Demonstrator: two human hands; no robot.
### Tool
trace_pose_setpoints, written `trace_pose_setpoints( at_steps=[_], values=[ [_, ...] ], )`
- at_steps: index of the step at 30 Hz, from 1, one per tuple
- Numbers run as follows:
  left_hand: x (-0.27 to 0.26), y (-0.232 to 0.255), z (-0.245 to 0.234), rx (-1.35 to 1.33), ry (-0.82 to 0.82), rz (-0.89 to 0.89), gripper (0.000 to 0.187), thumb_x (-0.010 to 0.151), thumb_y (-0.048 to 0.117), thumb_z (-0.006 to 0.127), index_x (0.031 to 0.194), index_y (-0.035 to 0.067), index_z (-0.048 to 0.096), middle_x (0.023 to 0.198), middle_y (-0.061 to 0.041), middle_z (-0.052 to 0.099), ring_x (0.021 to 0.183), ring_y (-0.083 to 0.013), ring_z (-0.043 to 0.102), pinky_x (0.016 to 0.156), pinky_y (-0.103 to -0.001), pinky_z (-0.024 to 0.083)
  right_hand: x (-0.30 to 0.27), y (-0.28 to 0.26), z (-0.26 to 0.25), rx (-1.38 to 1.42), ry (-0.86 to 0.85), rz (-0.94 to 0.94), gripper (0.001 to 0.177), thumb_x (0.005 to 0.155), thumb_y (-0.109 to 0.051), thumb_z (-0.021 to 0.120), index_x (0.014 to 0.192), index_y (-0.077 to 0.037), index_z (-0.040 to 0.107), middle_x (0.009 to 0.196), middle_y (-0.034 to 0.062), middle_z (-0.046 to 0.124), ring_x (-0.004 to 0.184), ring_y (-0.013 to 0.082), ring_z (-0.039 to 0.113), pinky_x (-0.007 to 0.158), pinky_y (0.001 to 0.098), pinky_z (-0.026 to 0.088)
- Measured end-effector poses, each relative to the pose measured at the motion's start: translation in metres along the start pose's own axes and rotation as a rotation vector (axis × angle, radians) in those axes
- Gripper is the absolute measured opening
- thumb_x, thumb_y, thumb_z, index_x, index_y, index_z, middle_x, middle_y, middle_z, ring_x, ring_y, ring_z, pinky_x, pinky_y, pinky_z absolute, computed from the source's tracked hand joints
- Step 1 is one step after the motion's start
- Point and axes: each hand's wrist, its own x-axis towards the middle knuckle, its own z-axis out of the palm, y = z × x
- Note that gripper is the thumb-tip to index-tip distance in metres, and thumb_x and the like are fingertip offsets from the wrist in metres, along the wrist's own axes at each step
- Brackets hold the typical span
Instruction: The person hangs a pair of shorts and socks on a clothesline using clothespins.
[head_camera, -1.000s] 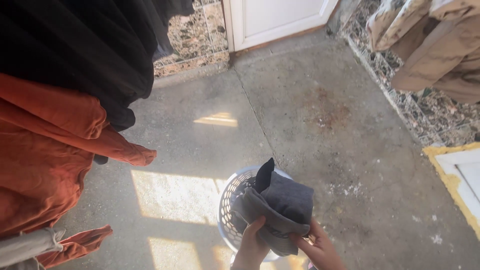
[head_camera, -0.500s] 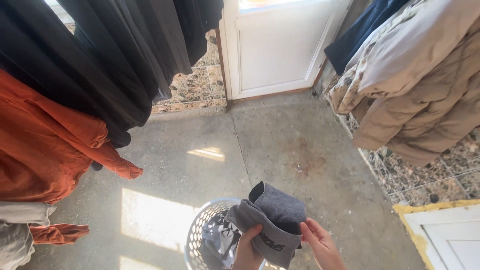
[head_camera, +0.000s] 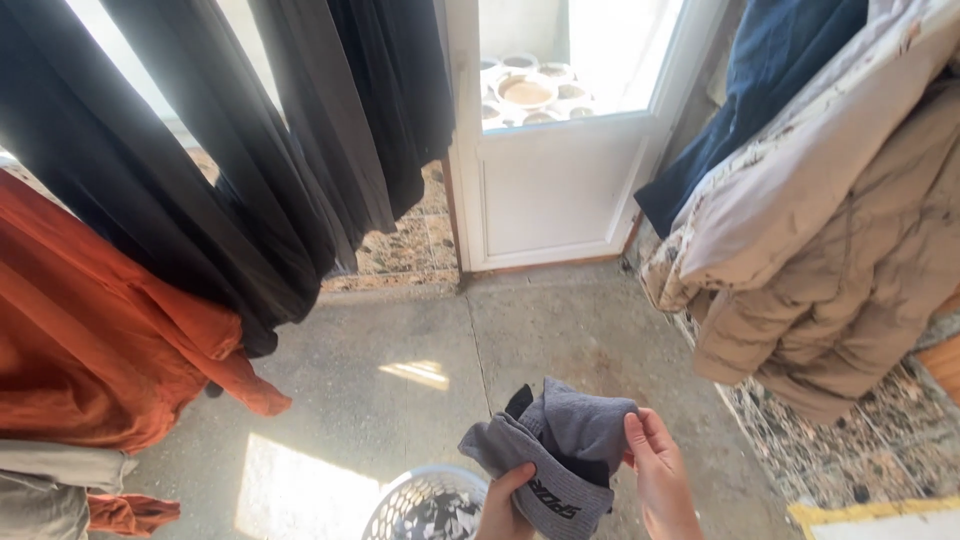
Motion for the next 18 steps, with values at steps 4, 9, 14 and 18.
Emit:
trace_pose_setpoints(
  at_steps=[4,9,14,18],
  values=[
    [-0.012,0.021,0.072,-0.068,0.182,-0.007,0.048,0.079,-0.005,0.064,0.126,-0.01,0.068,0.109,-0.029,0.072,0.098,-0.0448,0.067,0.089,-0.051,0.054,0.031,-0.053,0.034,-0.018,-0.037,-0.058,0.028,0.105,-0.031,0.058,0.11,-0.005,0.067,0.091,0.0059,0.068,0.078,0.014,0.057,0.069,0.0288,0.04],
    [-0.005,0.059,0.13,-0.086,0.163,0.029,0.051,0.081,-0.003,0.062,0.131,-0.01,0.065,0.116,-0.033,0.069,0.105,-0.0494,0.064,0.095,-0.058,0.051,0.057,-0.125,0.09,0.063,-0.068,-0.07,0.043,0.097,-0.018,0.064,0.139,-0.02,0.058,0.093,0.0132,0.069,0.078,0.0188,0.059,0.069,0.0318,0.043],
    [0.0,0.097,0.183,-0.136,0.085,0.079,0.059,0.079,-0.005,0.057,0.137,-0.008,0.059,0.123,-0.035,0.064,0.111,-0.0538,0.059,0.099,-0.064,0.047,0.098,-0.167,0.13,0.069,-0.178,-0.2,0.022,0.102,-0.01,0.059,0.114,-0.005,0.077,0.1,0.0094,0.068,0.088,0.0194,0.059,0.073,0.0318,0.046],
    [0.012,0.118,0.203,-0.162,0.109,0.107,0.054,0.082,-0.005,0.056,0.136,-0.009,0.058,0.123,-0.038,0.064,0.112,-0.0547,0.059,0.101,-0.065,0.046,0.122,-0.2,0.155,0.156,-0.347,-0.263,0.038,0.097,0.003,0.041,0.118,0.006,0.074,0.115,0.0195,0.074,0.096,0.0308,0.069,0.075,0.0432,0.055]
  ],
)
